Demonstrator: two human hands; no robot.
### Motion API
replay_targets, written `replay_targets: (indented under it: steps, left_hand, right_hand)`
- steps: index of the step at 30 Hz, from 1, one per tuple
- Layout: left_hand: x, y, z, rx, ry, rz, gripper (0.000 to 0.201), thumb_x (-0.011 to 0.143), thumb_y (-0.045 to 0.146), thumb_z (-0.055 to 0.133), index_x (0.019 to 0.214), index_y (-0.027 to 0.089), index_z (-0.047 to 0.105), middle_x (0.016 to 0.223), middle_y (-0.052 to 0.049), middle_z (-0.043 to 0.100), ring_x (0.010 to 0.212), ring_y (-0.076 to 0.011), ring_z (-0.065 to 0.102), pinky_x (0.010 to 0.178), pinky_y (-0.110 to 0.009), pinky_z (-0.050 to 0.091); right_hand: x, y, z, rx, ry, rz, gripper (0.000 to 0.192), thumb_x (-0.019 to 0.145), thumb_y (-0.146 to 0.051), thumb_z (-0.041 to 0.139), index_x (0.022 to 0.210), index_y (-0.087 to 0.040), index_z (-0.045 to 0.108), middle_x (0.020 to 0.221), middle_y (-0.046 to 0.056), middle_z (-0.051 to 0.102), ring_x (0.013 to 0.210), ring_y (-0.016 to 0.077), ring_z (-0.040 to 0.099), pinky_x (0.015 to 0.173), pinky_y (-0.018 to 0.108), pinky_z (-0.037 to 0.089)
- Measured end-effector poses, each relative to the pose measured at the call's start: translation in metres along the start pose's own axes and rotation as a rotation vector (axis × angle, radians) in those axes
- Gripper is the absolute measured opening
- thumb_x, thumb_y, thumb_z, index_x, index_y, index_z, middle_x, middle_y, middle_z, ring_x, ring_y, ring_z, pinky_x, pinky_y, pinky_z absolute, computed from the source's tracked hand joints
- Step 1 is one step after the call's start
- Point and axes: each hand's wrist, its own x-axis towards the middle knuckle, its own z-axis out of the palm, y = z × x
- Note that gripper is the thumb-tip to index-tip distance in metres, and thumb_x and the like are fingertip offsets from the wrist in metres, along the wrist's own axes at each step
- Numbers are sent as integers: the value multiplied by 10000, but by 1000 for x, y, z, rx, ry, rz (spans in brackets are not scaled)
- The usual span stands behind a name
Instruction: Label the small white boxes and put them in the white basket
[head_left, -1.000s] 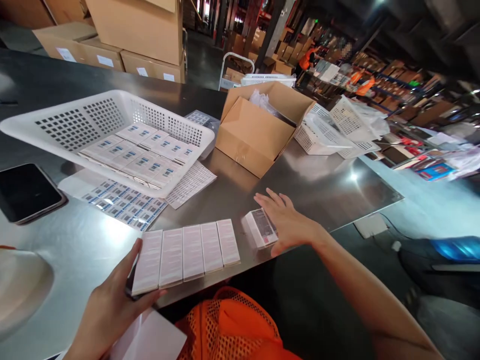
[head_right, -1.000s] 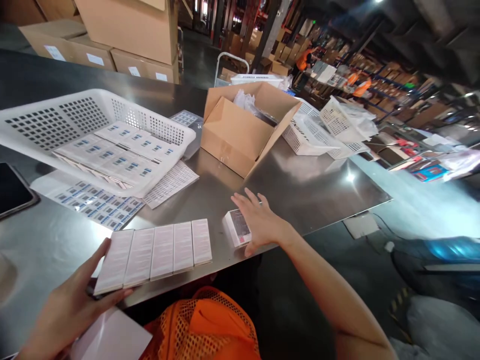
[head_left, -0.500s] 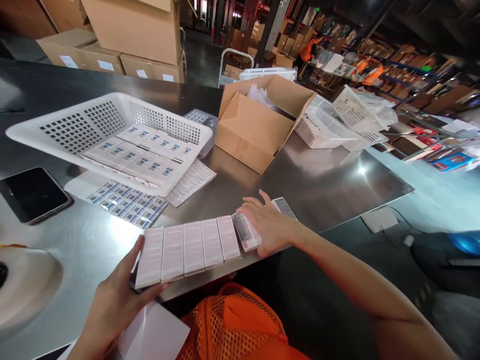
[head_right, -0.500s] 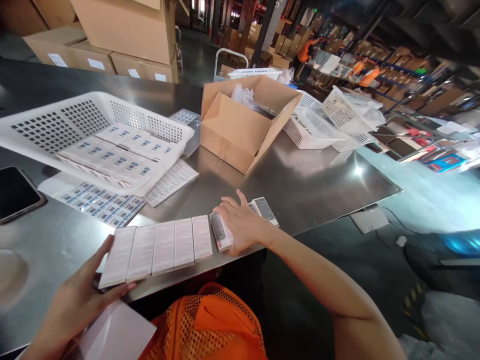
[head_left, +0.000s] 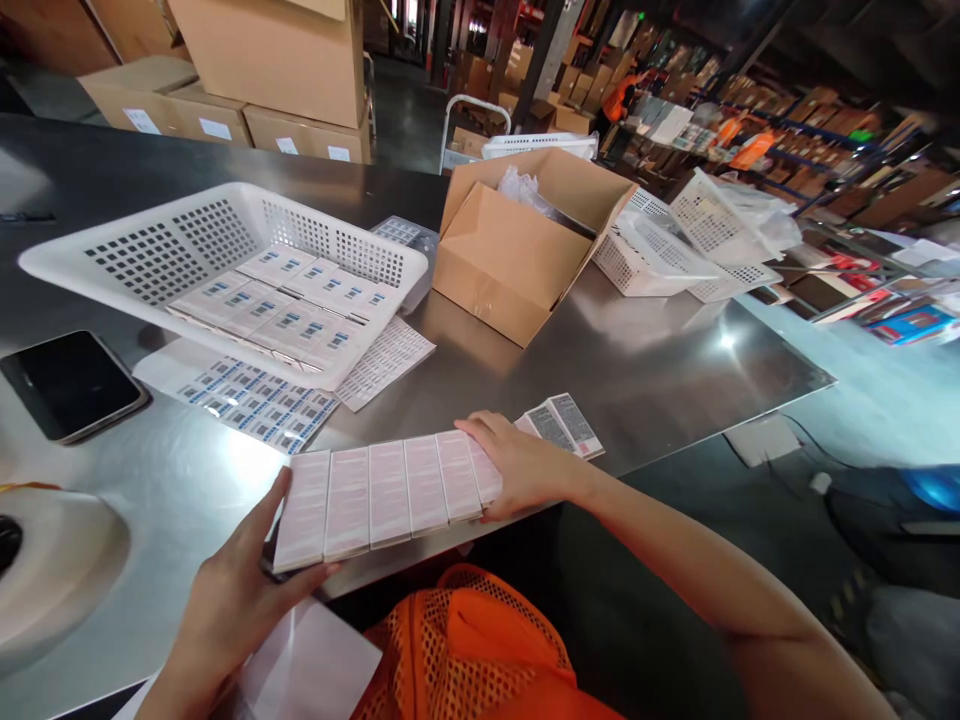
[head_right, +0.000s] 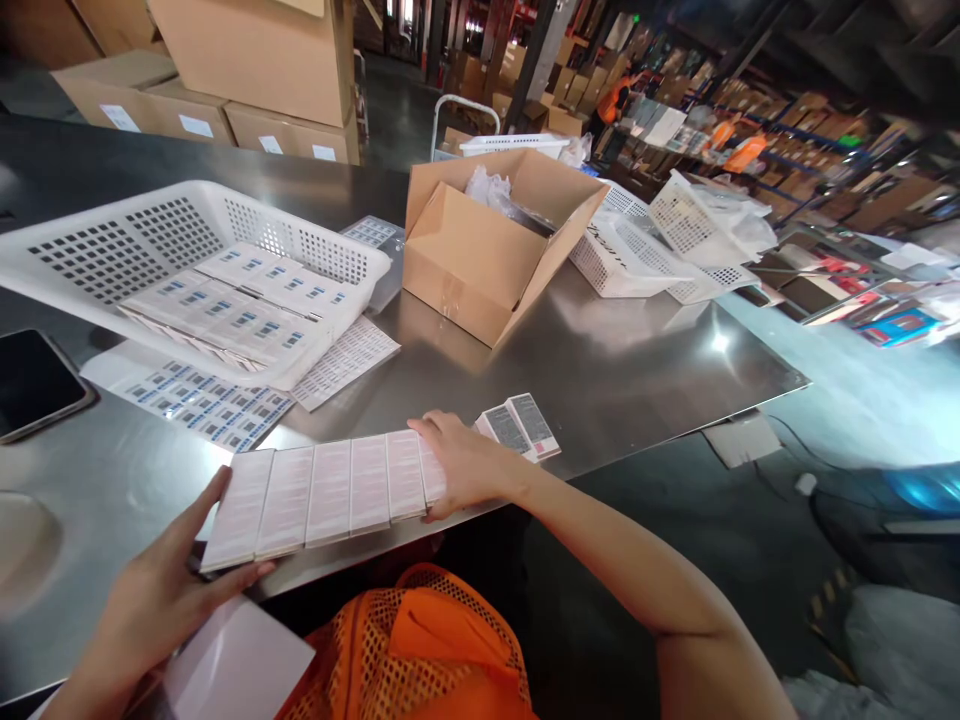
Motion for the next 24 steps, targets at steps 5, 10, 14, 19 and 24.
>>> replay_targets:
  steps: [5,10,14,19,24]
  left_hand:
    - [-2,11,-5,-1,1,-27,931,746,633,624,1529,253,296,1009,-37,736,617,-203,640,628,-278,488]
    - [-4,18,-9,26,-3,-53,893,772,617,588,1527,234,303,965,-54,722,675,-222,656,662,-296,497]
    - [-3,18,-8,33,-7,-67,898,775,635,566,1527,217,308,946,-55,727,715,-249,669,681,-309,505]
    - [-4,16,-6,21,-10,-54,881,794,623,553,1538,241,276,1068,-56,713,750,-242,669,736,-314,508]
    - [-3,16,-7,35,-18,-68,910,775,653,568,1536,242,285,978,-47,722,715,-251,661,717,-322,502]
  right_hand:
    - [1,-2,7,-31,57,-32,1156,540,-505,855,1478,-115,304,1395,216,428,1302,375,421,1081,512,387]
    - [-7,0,2,-61,1,-14,1326,539,-555,859,1545,-69,145,1527,265,303,1416,401,291,1138,525,312]
    - [-35,31,-30,-234,-103,62,1396,512,-499,887,1572,-141,52,1629,202,123,1495,423,30,1165,642,126]
    - [-61,78,-59,-428,-125,182,1209,527,-350,855,1541,-173,222,1600,193,246,1488,449,7,1107,721,30]
    - [-55,67,-50,-379,-63,87,1051,488,-336,803,1438,-119,409,1348,224,517,1319,442,384,1090,635,199]
